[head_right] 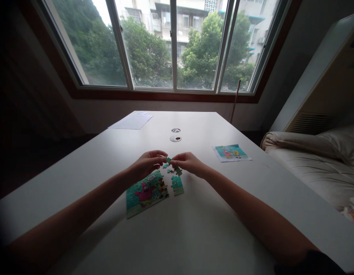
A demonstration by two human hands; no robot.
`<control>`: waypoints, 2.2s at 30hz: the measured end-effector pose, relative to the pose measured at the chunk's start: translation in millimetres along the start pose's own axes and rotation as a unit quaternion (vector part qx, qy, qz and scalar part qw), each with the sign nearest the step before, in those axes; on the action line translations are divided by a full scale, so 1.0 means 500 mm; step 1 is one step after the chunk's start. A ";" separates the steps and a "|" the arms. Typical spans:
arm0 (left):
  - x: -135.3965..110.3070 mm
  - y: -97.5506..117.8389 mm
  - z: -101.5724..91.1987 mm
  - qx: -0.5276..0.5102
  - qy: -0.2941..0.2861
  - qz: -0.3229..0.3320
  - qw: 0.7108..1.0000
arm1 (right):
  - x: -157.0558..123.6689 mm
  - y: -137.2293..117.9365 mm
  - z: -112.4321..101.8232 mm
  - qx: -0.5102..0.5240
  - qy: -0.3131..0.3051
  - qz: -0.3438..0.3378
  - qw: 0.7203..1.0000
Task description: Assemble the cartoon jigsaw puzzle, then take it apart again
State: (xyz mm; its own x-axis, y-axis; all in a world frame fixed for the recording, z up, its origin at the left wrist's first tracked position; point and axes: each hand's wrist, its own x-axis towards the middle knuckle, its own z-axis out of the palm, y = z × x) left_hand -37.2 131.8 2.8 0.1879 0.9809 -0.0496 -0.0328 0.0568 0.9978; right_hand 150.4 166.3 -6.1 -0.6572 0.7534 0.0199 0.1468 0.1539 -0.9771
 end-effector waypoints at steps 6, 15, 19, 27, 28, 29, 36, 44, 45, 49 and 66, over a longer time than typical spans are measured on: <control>-0.003 0.001 0.001 0.022 -0.013 0.016 1.000 | -0.012 -0.015 0.006 0.156 -0.129 0.084 0.976; 0.007 -0.020 -0.008 0.173 0.033 0.045 0.983 | 0.006 0.013 -0.005 -0.102 0.090 0.026 0.990; 0.006 -0.022 0.002 0.224 0.006 0.058 0.973 | 0.012 0.021 -0.007 -0.115 0.133 -0.003 0.984; -0.001 -0.029 0.013 0.276 -0.024 0.092 0.956 | 0.009 0.008 0.004 0.056 0.135 0.047 0.988; -0.001 -0.029 0.013 0.275 -0.023 0.098 0.956 | 0.009 0.006 0.006 0.083 0.126 0.045 0.987; 0.000 -0.029 0.013 0.273 -0.021 0.104 0.956 | 0.008 0.004 0.007 0.109 0.118 0.040 0.986; 0.007 -0.022 0.011 0.258 0.002 0.158 0.953 | 0.005 -0.008 0.009 0.263 0.122 0.095 0.952; 0.003 -0.014 0.008 0.327 0.024 0.193 0.925 | 0.010 -0.002 0.004 0.319 0.131 0.112 0.932; 0.002 -0.015 0.007 0.344 0.036 0.201 0.917 | 0.011 0.000 0.003 0.309 0.135 0.119 0.934; -0.001 -0.024 0.001 0.412 0.067 0.215 0.883 | 0.010 0.006 -0.009 0.105 0.135 0.108 0.979; -0.004 -0.012 -0.006 0.519 0.002 0.165 0.839 | -0.019 -0.025 -0.010 -0.392 -0.171 0.019 0.904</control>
State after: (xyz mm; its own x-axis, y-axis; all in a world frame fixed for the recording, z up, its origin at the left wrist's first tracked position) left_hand -40.4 129.9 -3.2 0.3340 0.9120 0.2383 0.7896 -0.4088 0.4577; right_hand 158.5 160.6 7.0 -0.8105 0.5475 -0.2081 0.5652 0.6378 -0.5232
